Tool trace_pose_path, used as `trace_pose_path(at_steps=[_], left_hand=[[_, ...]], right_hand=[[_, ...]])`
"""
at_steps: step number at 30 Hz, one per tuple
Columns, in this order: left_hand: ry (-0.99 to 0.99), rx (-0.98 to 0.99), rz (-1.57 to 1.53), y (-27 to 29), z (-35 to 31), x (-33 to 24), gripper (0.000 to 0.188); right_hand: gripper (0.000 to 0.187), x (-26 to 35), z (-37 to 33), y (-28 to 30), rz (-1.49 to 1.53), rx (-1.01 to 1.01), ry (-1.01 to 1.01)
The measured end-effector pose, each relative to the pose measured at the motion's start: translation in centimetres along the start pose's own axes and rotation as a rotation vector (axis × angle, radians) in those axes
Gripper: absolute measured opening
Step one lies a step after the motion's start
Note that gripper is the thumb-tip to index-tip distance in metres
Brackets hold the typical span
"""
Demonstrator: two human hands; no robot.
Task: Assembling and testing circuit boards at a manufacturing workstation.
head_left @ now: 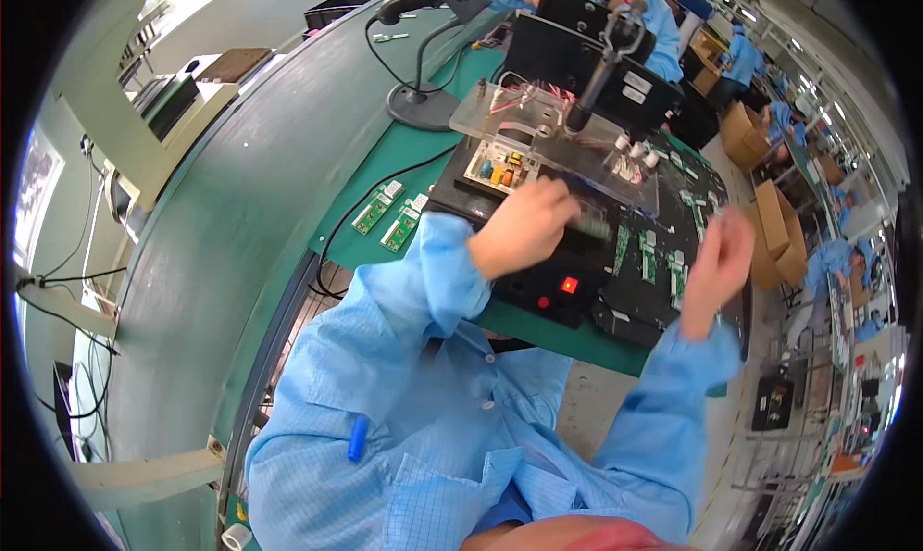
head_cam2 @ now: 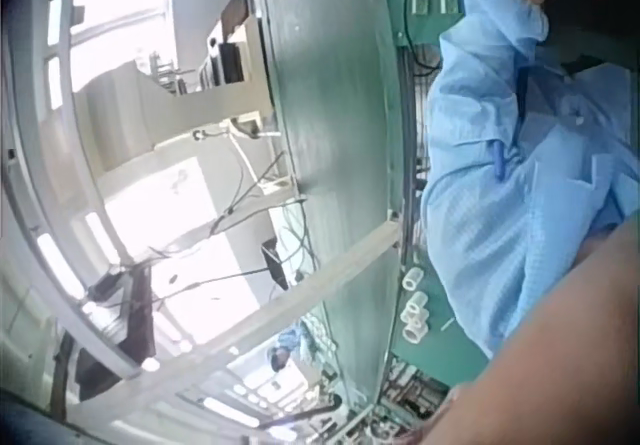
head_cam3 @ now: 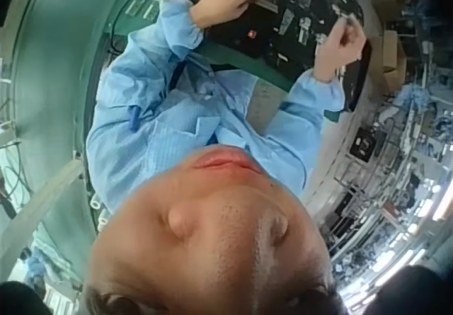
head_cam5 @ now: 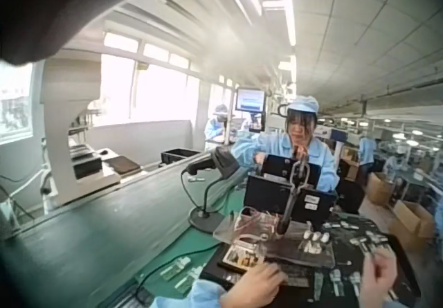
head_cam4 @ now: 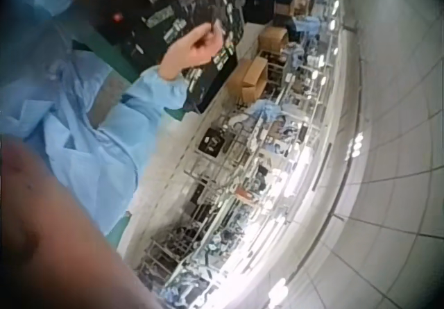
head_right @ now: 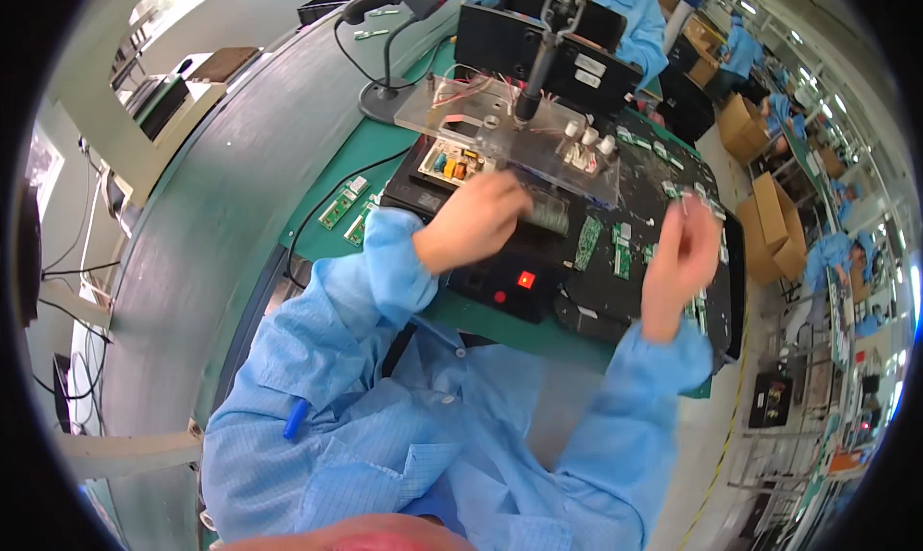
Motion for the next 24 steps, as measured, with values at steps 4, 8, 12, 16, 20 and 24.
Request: trace_pose_path(at_steps=[4, 8, 12, 16, 20, 24], left_hand=[[-0.347, -0.116, -0.106, 6.9, -3.1, -3.1, 0.014], [0.437, -0.859, -0.229, 13.2, -2.8, 0.6, 0.008], [0.725, -0.803, -0.943, 15.3, 3.3, 13.4, 0.014], [0.964, -0.617, -1.125, 11.3, 7.1, 21.5, 0.016], [0.881, -0.692, -1.216, 8.6, 10.0, 22.6, 0.018], [0.941, -0.806, -1.271, 7.9, 11.7, 22.7, 0.017]], right_hand=[[0.013, -2.1, -11.8, 5.9, -0.189, 0.108, -0.3], [0.013, -3.6, -18.9, 7.1, -0.12, 0.195, -0.525], [0.02, -3.6, -17.9, 5.8, -0.049, 0.066, -0.506], [0.022, -2.4, -18.0, 6.2, -0.15, 0.164, -0.457], [0.023, -2.1, -17.9, 6.1, -0.115, 0.145, -0.45], [0.024, -2.1, -18.1, 6.0, -0.104, 0.129, -0.471]])
Point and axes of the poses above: each hand's wrist, its own z-axis towards the middle knuckle, its own y-axis out of the back of the hand, x = y × z, the point moved 1 cm from there along z, towards the middle knuckle, and after that the axes turned 1 degree about -y, right-handed, at the moved point
